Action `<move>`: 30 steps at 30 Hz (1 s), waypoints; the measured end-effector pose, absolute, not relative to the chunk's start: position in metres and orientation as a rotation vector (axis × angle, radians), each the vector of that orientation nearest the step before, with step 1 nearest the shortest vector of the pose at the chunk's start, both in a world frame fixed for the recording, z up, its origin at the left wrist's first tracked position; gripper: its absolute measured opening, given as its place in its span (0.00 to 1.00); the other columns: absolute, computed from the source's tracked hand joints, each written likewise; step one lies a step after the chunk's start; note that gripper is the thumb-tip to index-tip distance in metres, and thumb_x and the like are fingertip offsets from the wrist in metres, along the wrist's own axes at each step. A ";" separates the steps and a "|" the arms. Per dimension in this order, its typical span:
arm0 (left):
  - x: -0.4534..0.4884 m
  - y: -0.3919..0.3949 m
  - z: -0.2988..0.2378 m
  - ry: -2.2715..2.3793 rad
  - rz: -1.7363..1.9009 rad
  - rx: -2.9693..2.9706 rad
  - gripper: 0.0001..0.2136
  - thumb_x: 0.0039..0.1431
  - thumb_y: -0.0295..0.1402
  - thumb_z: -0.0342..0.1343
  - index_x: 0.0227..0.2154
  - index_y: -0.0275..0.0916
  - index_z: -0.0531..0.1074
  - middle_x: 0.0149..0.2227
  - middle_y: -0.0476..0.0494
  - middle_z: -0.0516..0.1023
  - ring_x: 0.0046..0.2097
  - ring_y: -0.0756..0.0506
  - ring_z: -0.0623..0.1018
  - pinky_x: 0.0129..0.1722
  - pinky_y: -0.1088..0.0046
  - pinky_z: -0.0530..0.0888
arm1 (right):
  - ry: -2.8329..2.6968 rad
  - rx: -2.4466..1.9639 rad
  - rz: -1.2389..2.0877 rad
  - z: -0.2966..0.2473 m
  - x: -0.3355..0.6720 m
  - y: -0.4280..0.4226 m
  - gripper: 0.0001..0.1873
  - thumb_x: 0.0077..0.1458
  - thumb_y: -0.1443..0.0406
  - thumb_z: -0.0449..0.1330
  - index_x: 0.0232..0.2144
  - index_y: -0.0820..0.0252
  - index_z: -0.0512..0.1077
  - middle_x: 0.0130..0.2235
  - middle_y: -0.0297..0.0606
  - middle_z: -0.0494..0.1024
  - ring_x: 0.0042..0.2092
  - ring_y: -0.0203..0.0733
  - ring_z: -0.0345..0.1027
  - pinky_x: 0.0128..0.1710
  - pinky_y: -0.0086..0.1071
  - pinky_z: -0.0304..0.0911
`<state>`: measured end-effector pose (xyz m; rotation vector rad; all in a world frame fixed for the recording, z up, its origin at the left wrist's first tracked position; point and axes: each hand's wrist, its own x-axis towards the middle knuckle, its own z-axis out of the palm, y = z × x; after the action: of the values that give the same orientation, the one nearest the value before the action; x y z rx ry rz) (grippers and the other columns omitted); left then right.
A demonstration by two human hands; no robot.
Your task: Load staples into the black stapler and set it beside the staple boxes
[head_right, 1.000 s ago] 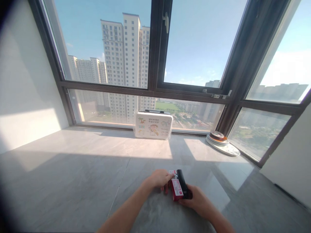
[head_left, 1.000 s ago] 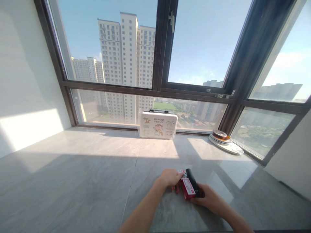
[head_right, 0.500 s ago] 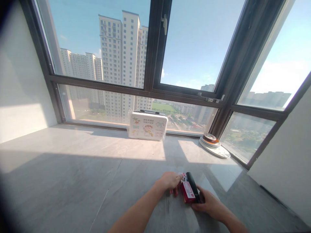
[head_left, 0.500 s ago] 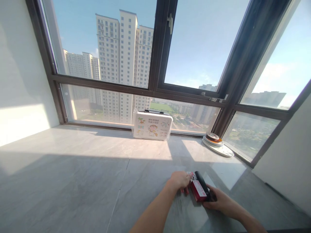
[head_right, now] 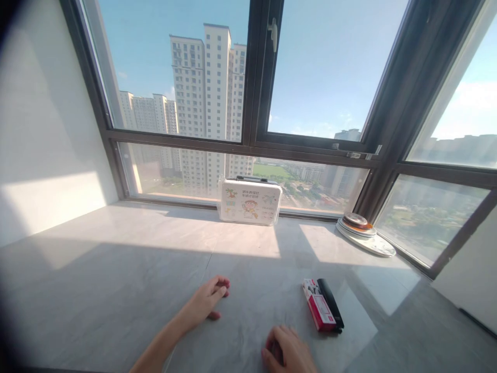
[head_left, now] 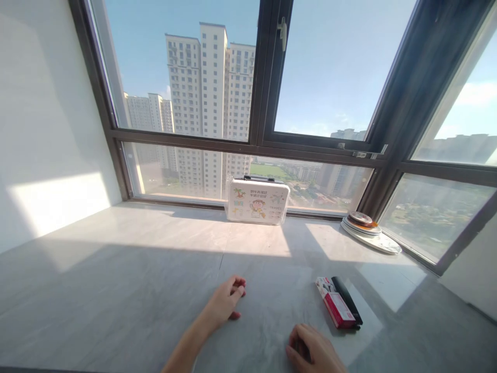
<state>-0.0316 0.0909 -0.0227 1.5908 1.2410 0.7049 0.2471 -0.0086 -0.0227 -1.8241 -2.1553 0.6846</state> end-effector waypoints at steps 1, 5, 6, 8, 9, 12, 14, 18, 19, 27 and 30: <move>-0.039 0.083 -0.024 1.251 0.768 1.628 0.20 0.65 0.45 0.42 0.53 0.44 0.66 0.56 0.37 0.74 0.58 0.39 0.72 0.40 0.66 0.80 | -2.134 -1.810 0.644 -0.017 0.222 -0.002 0.10 0.57 0.58 0.57 0.37 0.52 0.74 0.39 0.36 0.78 0.44 0.47 0.70 0.45 0.37 0.61; -0.048 0.052 -0.031 1.302 0.883 2.123 0.20 0.68 0.40 0.44 0.60 0.48 0.65 0.66 0.45 0.65 0.67 0.41 0.62 0.67 0.55 0.61 | -2.084 -1.781 0.511 -0.008 0.165 0.022 0.22 0.59 0.54 0.56 0.56 0.43 0.70 0.57 0.37 0.73 0.60 0.52 0.63 0.62 0.50 0.52; -0.048 0.047 -0.033 1.348 0.830 2.240 0.22 0.69 0.41 0.43 0.63 0.49 0.62 0.68 0.46 0.62 0.69 0.41 0.59 0.70 0.52 0.55 | -2.100 -1.766 0.486 -0.010 0.159 0.026 0.25 0.60 0.53 0.55 0.60 0.41 0.67 0.62 0.36 0.69 0.64 0.53 0.58 0.65 0.53 0.45; -0.044 0.040 -0.036 1.468 0.708 2.366 0.25 0.71 0.45 0.41 0.67 0.48 0.57 0.70 0.45 0.56 0.71 0.39 0.53 0.71 0.47 0.49 | -2.127 -1.741 0.441 -0.019 0.153 0.031 0.28 0.63 0.50 0.52 0.65 0.39 0.61 0.69 0.32 0.59 0.71 0.55 0.44 0.69 0.57 0.33; -0.043 0.039 -0.038 1.517 0.666 2.390 0.26 0.71 0.46 0.39 0.68 0.47 0.55 0.71 0.45 0.54 0.72 0.38 0.52 0.71 0.45 0.48 | -2.122 -1.730 0.422 -0.025 0.151 0.032 0.29 0.64 0.50 0.50 0.66 0.38 0.59 0.70 0.30 0.55 0.72 0.56 0.39 0.69 0.59 0.28; -0.039 0.039 -0.039 1.564 0.626 2.410 0.26 0.71 0.46 0.37 0.69 0.48 0.53 0.72 0.45 0.50 0.72 0.37 0.49 0.70 0.44 0.46 | -2.036 -1.650 0.405 -0.041 0.148 0.031 0.29 0.66 0.48 0.49 0.67 0.36 0.57 0.71 0.26 0.52 0.72 0.58 0.36 0.68 0.62 0.23; -0.038 0.040 -0.038 1.553 0.641 2.391 0.26 0.71 0.46 0.38 0.69 0.49 0.54 0.72 0.46 0.50 0.72 0.36 0.49 0.71 0.45 0.45 | -1.981 -1.565 0.433 -0.048 0.149 0.030 0.28 0.65 0.48 0.51 0.66 0.34 0.58 0.70 0.25 0.54 0.72 0.59 0.39 0.68 0.63 0.24; -0.037 0.038 -0.031 1.451 0.723 2.304 0.26 0.69 0.46 0.42 0.67 0.50 0.57 0.71 0.46 0.53 0.72 0.36 0.50 0.71 0.47 0.42 | -1.912 -1.471 0.478 -0.053 0.153 0.030 0.27 0.64 0.49 0.55 0.64 0.35 0.62 0.69 0.26 0.57 0.71 0.60 0.41 0.69 0.62 0.27; -0.037 0.038 -0.027 1.398 0.759 2.264 0.25 0.69 0.46 0.43 0.67 0.50 0.59 0.70 0.47 0.56 0.72 0.37 0.52 0.71 0.48 0.44 | -1.907 -1.448 0.497 -0.052 0.153 0.030 0.28 0.63 0.50 0.56 0.64 0.37 0.62 0.68 0.28 0.59 0.71 0.59 0.43 0.69 0.61 0.28; -0.021 0.034 -0.009 0.966 1.118 1.379 0.26 0.66 0.54 0.46 0.58 0.46 0.70 0.64 0.44 0.69 0.63 0.39 0.69 0.59 0.61 0.72 | -1.746 -1.032 0.910 -0.031 0.153 0.019 0.34 0.62 0.52 0.59 0.68 0.43 0.56 0.69 0.36 0.59 0.70 0.51 0.50 0.69 0.52 0.45; -0.007 0.033 -0.019 0.750 1.091 1.183 0.30 0.65 0.55 0.45 0.62 0.44 0.66 0.68 0.43 0.61 0.70 0.39 0.58 0.65 0.56 0.66 | -1.628 -0.900 1.056 -0.030 0.154 0.019 0.35 0.61 0.51 0.61 0.67 0.43 0.57 0.70 0.36 0.57 0.71 0.50 0.47 0.69 0.50 0.46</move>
<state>-0.0073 0.0332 -0.0192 1.1828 0.7497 1.0908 0.1536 0.0194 -0.0297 -0.8999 -1.6278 1.0555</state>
